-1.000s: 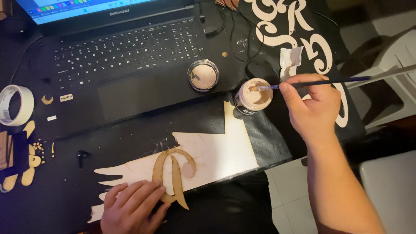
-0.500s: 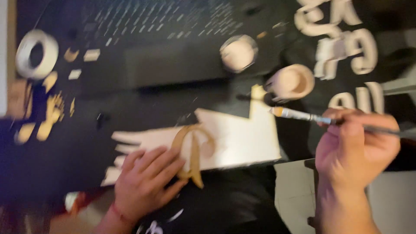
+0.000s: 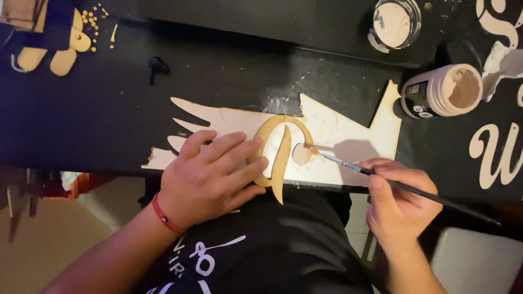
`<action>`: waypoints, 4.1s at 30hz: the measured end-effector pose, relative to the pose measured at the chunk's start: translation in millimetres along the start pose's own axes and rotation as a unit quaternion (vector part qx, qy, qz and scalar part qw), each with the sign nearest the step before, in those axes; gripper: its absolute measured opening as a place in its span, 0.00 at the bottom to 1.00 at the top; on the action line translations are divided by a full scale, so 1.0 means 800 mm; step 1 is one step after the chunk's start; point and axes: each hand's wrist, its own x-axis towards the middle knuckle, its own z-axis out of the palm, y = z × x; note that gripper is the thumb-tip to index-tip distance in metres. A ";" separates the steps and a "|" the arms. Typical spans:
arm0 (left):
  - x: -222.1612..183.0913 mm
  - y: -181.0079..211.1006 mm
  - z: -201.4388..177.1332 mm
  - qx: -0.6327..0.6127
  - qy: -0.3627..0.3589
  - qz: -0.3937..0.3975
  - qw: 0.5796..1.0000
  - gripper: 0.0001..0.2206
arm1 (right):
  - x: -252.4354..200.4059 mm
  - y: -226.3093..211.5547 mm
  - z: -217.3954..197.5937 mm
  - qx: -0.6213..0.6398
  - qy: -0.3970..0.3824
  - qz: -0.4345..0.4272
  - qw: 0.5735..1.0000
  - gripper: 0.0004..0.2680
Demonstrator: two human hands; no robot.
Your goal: Painting a laser-cut wooden letter with a paintbrush at a production desk.
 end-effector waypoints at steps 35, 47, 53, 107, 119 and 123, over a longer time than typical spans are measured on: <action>0.075 0.021 -0.015 -0.274 -0.176 -0.393 0.860 0.09 | -0.017 -0.021 -0.019 0.079 0.043 -0.072 0.993 0.11; 0.059 0.053 -0.036 -0.465 -0.020 -0.446 0.764 0.17 | -0.015 -0.118 -0.035 -0.061 -0.064 -0.056 0.994 0.06; 0.050 0.062 -0.040 -0.465 -0.001 -0.424 0.777 0.18 | 0.002 -0.071 -0.018 0.012 0.008 -0.195 0.981 0.09; 0.034 0.064 -0.056 -0.473 0.043 -0.383 0.793 0.15 | 0.008 -0.154 -0.079 -0.218 -0.239 -0.128 0.937 0.05; 0.037 0.067 -0.060 -0.477 0.026 -0.387 0.789 0.16 | 0.002 -0.153 -0.073 -0.235 -0.204 -0.083 0.947 0.06; 0.039 0.069 -0.061 -0.471 0.023 -0.386 0.793 0.16 | 0.001 -0.144 -0.103 -0.168 -0.233 -0.154 0.946 0.09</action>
